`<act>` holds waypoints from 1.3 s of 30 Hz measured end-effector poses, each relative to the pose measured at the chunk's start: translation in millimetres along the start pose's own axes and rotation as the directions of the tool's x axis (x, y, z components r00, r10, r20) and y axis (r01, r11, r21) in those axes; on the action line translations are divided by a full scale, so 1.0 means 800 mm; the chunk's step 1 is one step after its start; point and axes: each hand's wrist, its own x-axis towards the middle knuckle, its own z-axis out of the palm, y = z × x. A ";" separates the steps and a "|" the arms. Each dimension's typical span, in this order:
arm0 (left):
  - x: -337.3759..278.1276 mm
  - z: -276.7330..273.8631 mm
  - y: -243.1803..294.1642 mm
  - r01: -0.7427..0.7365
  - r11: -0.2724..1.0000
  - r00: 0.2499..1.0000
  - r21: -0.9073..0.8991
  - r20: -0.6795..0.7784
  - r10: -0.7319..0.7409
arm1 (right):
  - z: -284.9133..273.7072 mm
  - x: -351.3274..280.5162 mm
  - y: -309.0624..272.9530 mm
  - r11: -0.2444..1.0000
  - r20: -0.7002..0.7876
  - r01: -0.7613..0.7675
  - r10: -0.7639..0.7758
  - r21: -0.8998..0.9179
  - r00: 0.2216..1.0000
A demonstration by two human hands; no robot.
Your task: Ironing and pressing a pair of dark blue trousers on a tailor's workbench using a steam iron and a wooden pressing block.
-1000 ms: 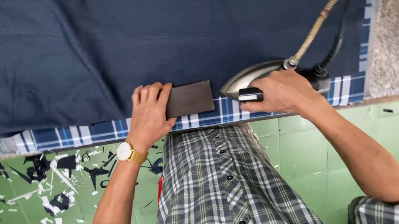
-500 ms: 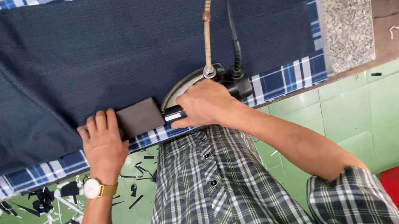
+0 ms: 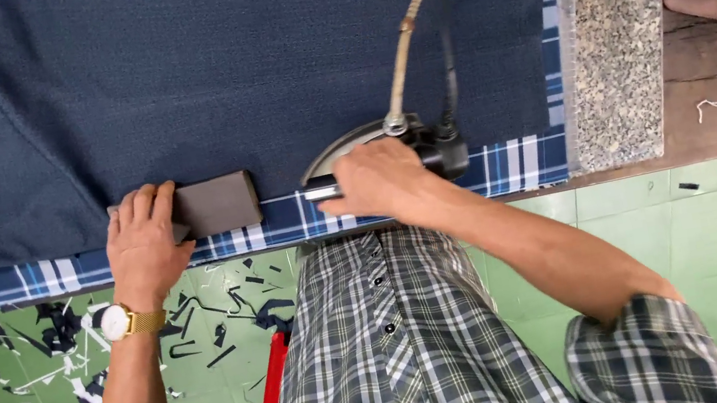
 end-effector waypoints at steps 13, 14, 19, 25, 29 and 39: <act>0.048 -0.079 0.220 -0.415 0.886 0.884 -0.206 -0.319 0.341 | -0.027 -0.102 0.126 0.947 0.035 -0.315 0.317 -0.066 0.948; 0.061 -0.057 0.223 -0.424 0.882 0.882 -0.204 -0.315 0.351 | -0.031 -0.108 0.131 0.945 0.036 -0.322 0.324 -0.058 0.945; 0.077 -0.038 0.225 -0.444 0.873 0.892 -0.200 -0.193 0.409 | -0.032 -0.121 0.151 0.930 0.020 -0.362 0.363 -0.063 0.931; 0.076 -0.039 0.212 -0.486 0.863 0.868 -0.136 -0.192 0.459 | -0.015 -0.123 0.158 0.928 -0.073 -0.368 0.364 -0.055 0.929; 0.060 -0.040 0.166 -0.452 0.888 0.882 -0.087 -0.192 0.431 | -0.012 -0.121 0.150 0.924 -0.115 -0.375 0.365 -0.082 0.924; 0.018 -0.031 0.042 -0.150 0.982 0.988 0.118 -0.002 0.151 | -0.009 -0.039 0.037 0.982 -0.160 -0.190 0.191 0.022 0.968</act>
